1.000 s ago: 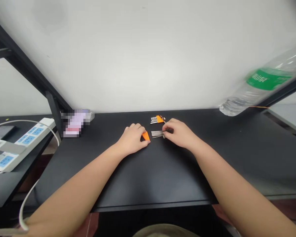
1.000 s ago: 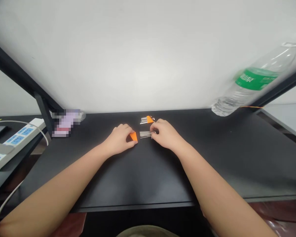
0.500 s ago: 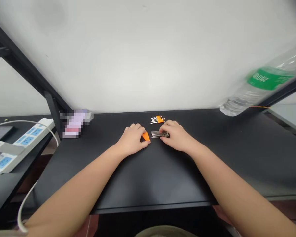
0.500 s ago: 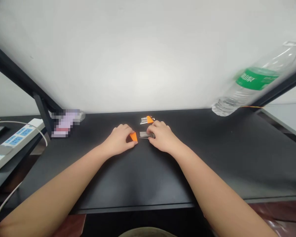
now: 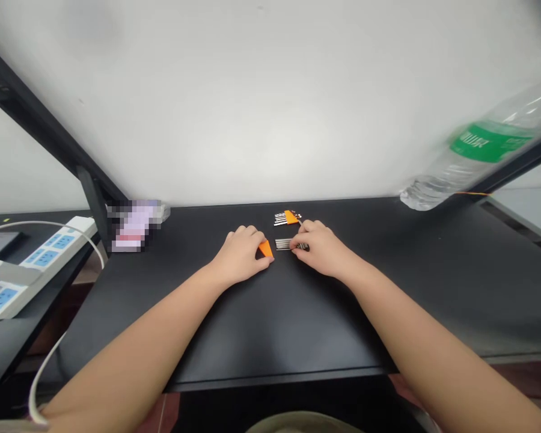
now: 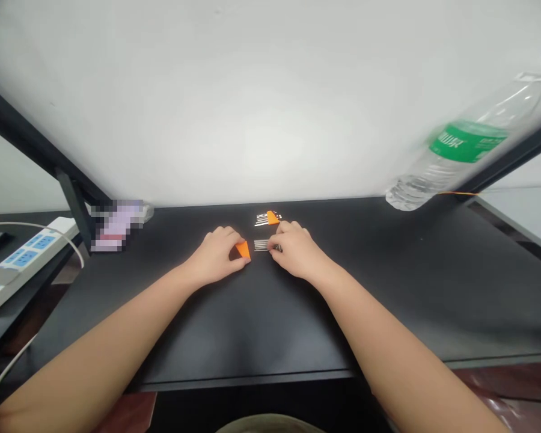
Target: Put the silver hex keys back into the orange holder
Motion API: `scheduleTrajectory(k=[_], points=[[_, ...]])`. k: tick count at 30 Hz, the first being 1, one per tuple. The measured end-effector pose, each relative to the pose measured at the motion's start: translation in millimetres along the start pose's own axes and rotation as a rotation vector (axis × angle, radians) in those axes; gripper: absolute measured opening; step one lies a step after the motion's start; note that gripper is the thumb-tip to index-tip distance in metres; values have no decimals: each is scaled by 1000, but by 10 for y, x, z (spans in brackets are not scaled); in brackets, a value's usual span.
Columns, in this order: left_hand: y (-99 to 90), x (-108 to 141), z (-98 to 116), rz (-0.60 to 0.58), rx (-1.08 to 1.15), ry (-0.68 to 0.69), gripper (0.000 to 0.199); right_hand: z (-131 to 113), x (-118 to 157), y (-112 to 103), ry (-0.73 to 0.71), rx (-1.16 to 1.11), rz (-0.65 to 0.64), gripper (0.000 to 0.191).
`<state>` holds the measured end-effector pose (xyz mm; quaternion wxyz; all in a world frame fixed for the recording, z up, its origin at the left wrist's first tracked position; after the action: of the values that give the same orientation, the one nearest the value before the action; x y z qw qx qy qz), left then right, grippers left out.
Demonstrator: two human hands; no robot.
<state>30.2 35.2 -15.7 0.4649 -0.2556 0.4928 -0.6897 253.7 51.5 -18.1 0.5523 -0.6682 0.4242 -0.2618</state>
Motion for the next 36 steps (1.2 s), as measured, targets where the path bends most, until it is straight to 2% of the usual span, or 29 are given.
scheduleTrajectory(k=[5,12,16,23,30,36], points=[[-2,-1,3,0,3,2,29,-7,8,-1,-8,25,22,17],[17,-7,0,7,-1,3,28,-60,19,-32,-37,84,-18,21],[23,-7,2,11,-4,2,28,-153,36,-77,-40,143,-48,19],[14,-16,12,-5,-25,-8,29,-337,94,-116,-135,261,-62,23],[1,-13,21,-15,-13,-13,29,-280,44,-158,-118,184,-24,19],[-5,-16,18,-22,-7,-22,28,-177,-13,-83,-130,176,-8,18]])
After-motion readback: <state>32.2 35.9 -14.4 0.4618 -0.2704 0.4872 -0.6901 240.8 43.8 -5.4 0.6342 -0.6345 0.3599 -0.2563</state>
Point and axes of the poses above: each hand's wrist, its own x-axis away from the middle knuckle, its own y-axis out of the palm, z = x × y, the point moved 3 cm from there along -x, towards the middle knuckle, and after that the axes turned 6 degrees about x, right-handed, at the moved point
